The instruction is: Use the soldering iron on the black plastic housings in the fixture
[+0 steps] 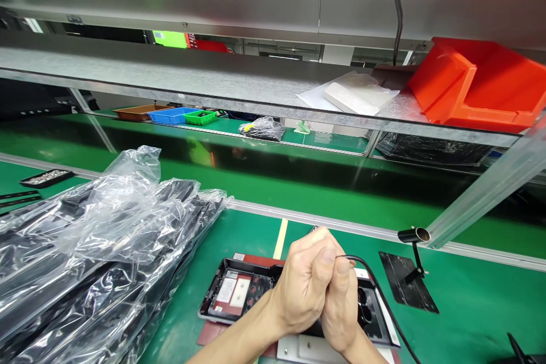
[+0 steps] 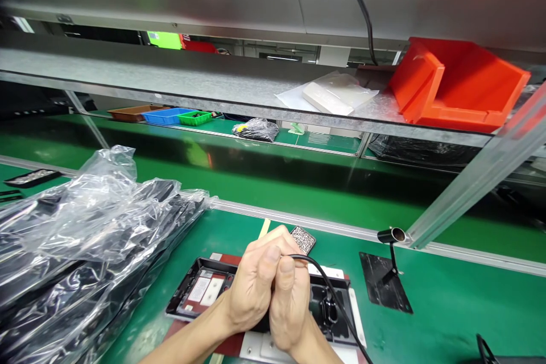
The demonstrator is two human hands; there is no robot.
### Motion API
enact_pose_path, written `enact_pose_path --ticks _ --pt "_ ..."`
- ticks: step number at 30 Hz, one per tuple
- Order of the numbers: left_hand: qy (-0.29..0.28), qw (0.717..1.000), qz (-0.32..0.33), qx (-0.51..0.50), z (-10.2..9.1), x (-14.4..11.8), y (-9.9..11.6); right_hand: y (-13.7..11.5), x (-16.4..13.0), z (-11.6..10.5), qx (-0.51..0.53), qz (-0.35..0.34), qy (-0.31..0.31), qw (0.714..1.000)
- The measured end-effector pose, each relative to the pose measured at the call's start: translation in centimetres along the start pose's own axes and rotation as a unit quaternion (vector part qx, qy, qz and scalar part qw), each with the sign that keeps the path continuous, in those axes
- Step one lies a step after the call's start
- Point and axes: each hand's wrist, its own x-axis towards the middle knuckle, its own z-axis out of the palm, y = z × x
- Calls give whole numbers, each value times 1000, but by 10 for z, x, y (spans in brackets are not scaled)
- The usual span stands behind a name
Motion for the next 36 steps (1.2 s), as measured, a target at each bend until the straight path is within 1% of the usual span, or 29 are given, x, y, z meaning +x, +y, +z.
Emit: enact_pose_path --ticks 3,8,11,15,29,33,36 --pt "3 1000 5 1 0 -1 -1 -1 1 0 8 0 -1 1000" --pt "-2 1000 -5 3 -1 -2 -2 -4 3 1 20 2 -9 1000" --pt "-2 1000 -2 -1 -1 -1 0 -4 2 1 13 -3 -8 1000" --pt "-7 1000 -13 -4 -1 0 2 -2 1 1 5 -2 -9 1000" --pt "-4 1000 3 -9 -1 -2 2 -1 0 0 -7 -5 -7 1000" --pt "-5 1000 -2 -5 -1 -1 2 -1 0 0 -13 0 0 1000" --pt "-9 1000 -7 -6 -2 0 2 -2 0 1 -7 2 -11 1000"
